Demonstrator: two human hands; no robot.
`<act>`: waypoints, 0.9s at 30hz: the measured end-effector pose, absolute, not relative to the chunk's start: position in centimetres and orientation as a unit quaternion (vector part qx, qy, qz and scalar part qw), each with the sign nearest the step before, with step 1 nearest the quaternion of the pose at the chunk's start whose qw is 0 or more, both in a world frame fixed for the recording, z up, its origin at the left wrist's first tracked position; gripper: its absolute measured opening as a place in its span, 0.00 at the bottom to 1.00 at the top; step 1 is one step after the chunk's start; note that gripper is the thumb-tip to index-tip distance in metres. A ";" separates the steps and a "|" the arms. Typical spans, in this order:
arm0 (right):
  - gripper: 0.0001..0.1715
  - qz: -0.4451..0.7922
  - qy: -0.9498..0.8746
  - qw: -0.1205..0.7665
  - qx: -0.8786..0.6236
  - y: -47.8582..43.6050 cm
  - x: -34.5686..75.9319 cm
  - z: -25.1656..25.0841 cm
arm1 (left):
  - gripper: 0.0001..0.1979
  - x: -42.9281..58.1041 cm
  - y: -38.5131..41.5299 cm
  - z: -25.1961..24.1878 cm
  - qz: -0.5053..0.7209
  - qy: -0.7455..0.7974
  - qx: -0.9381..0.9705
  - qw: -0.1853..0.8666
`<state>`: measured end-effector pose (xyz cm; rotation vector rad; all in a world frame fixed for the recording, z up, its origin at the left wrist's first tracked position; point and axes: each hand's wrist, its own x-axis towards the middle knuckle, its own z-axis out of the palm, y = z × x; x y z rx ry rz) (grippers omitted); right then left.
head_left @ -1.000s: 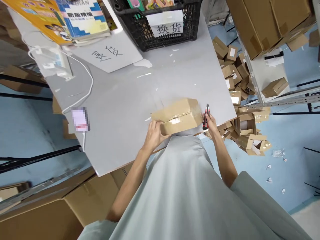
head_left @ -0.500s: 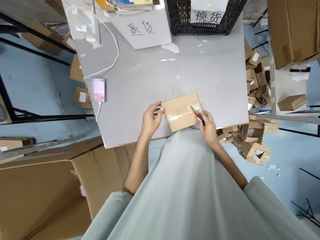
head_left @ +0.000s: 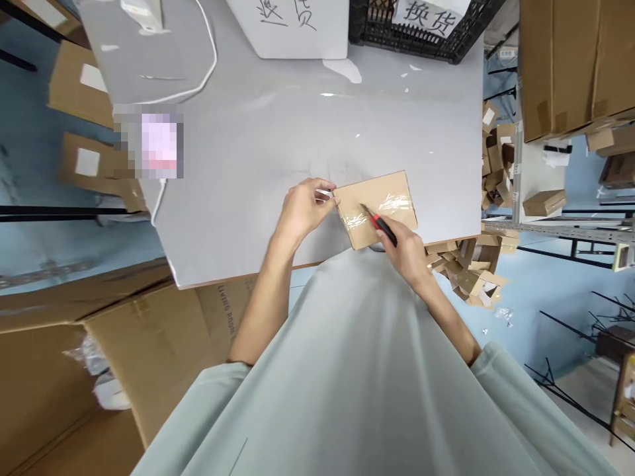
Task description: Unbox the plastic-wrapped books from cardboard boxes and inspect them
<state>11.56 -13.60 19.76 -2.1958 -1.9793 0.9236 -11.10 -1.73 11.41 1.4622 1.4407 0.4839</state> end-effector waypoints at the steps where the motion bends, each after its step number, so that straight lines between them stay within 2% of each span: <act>1: 0.29 0.320 -0.640 0.015 -0.698 -13.3 10.6 19.8 | 0.15 -11.2 -1.6 11.3 0.201 0.589 0.604 0.498; 7: 0.29 0.350 -0.612 -0.026 -0.708 -12.5 6.9 19.6 | 0.16 -12.1 -1.2 11.2 0.193 0.569 0.606 0.522; 16: 0.27 0.327 -0.599 -0.003 -0.731 -13.0 5.8 19.6 | 0.16 -12.6 -1.0 11.9 0.185 0.560 0.602 0.538; 22: 0.28 0.305 -0.589 -0.063 -0.745 -12.9 4.8 20.3 | 0.15 -12.8 -1.2 11.2 0.211 0.544 0.603 0.543; 27: 0.30 0.275 -0.578 -0.154 -0.753 -12.5 3.1 21.2 | 0.14 -12.4 -1.7 11.0 0.227 0.547 0.612 0.524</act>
